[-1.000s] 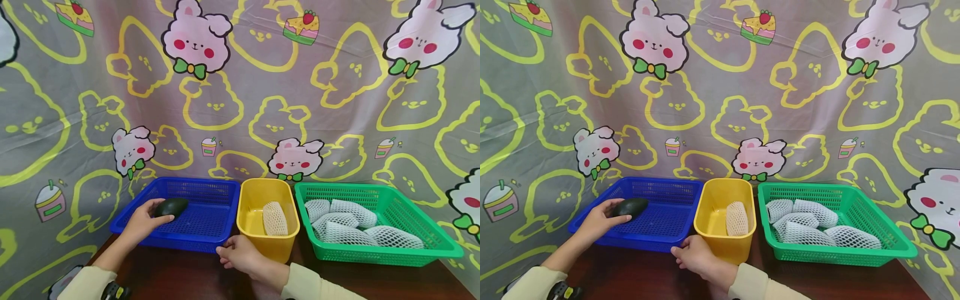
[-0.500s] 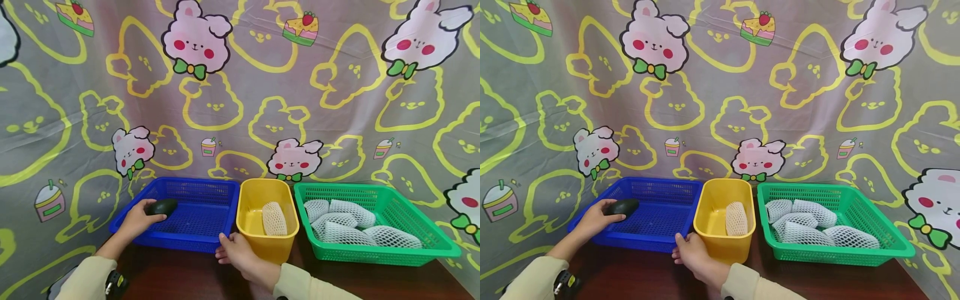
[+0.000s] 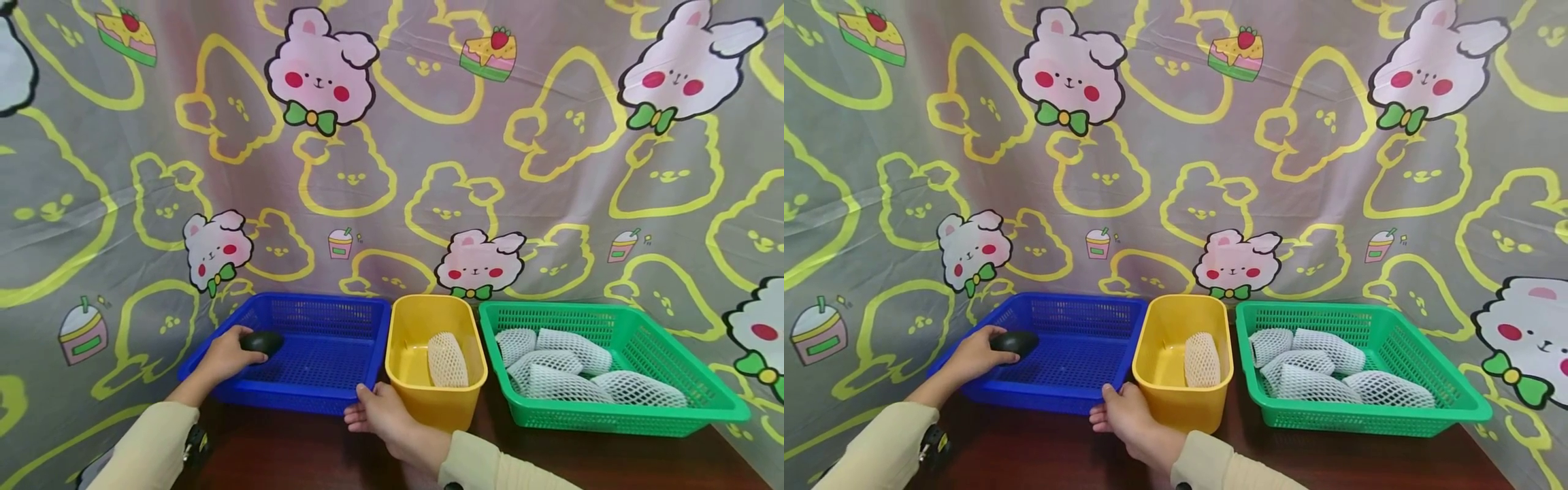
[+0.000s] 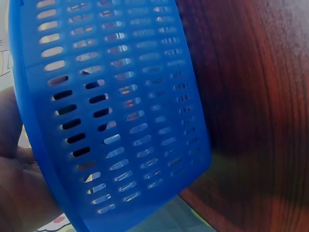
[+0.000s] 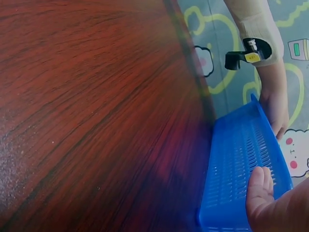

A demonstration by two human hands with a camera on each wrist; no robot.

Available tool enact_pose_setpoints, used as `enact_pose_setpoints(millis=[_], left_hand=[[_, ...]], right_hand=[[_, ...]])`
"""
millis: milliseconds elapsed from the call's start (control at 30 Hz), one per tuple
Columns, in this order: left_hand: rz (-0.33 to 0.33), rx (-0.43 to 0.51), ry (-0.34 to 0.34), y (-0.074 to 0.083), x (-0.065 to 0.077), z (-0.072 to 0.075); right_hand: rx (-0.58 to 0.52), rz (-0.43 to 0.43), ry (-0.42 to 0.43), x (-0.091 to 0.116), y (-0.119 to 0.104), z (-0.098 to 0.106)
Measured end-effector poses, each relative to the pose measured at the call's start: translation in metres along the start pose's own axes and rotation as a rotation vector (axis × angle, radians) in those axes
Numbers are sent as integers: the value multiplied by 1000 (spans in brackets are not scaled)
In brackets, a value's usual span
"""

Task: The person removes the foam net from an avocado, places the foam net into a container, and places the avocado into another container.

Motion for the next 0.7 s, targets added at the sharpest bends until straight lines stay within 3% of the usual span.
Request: enact_pose_setpoints(millis=[367,700], left_hand=[[67,-160,-54,-14,-12,-8],[137,-260,-139,-15,-14,-15]], right_hand=[[-14,-11,14,0,3,0],[-2,-14,14,-2,5,0]])
Point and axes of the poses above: each hand's wrist, its own x-axis away from the middle knuckle, its own z-axis out of the back of the hand, y = z × x, the point moved 6 cm from there along -x, towards the middle knuckle, and after that the axes turned 9 degrees about x, right-handed, at the moved point
